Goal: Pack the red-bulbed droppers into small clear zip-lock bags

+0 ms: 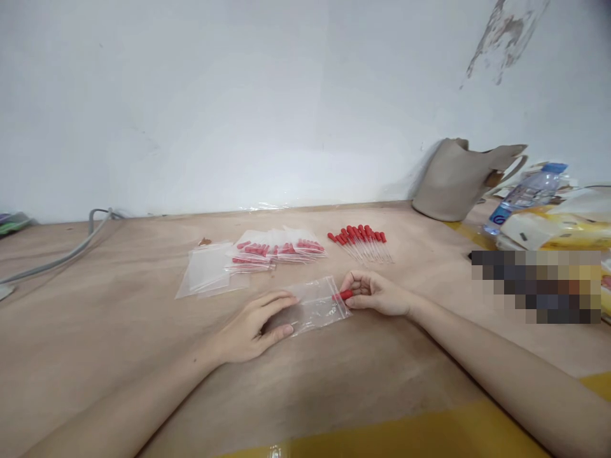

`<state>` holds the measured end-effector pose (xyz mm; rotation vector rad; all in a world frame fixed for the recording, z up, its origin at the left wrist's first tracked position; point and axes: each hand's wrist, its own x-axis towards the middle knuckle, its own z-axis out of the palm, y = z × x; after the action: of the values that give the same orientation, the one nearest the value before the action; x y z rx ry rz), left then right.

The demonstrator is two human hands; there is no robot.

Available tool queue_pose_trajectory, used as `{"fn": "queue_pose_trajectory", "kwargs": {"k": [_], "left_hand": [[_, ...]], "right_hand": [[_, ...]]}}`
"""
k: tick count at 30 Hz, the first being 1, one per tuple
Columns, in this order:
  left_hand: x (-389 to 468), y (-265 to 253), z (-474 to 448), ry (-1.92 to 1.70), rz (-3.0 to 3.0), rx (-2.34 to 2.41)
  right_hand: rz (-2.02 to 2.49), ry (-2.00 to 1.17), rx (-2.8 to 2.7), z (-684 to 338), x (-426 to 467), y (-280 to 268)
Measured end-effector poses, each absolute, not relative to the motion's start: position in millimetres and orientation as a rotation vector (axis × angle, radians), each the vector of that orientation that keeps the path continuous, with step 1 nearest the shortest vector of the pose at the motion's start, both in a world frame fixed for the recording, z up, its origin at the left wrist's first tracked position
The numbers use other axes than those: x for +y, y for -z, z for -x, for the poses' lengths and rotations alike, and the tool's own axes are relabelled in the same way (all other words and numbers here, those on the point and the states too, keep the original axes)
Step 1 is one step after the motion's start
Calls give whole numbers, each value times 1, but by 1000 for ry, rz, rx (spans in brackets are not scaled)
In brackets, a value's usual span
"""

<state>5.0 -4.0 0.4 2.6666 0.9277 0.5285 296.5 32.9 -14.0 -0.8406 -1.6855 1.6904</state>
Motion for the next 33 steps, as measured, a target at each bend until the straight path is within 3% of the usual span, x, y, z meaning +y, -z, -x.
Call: {"fn": "queue_pose_trajectory", "kwargs": {"k": [6, 15, 24, 33], "left_hand": [[0, 1, -5, -500, -2670, 897], [-2, -2, -6, -481, -2684, 892], [-2, -1, -7, -510, -2655, 893], [-2, -2, -8, -489, -2660, 908]], "right_hand": [[922, -1667, -1743, -293, 32, 15], [935, -1237, -2101, -292, 31, 7], [1134, -1369, -1751, -279, 21, 16], [1007, -1375, -1971, -279, 13, -5]]}}
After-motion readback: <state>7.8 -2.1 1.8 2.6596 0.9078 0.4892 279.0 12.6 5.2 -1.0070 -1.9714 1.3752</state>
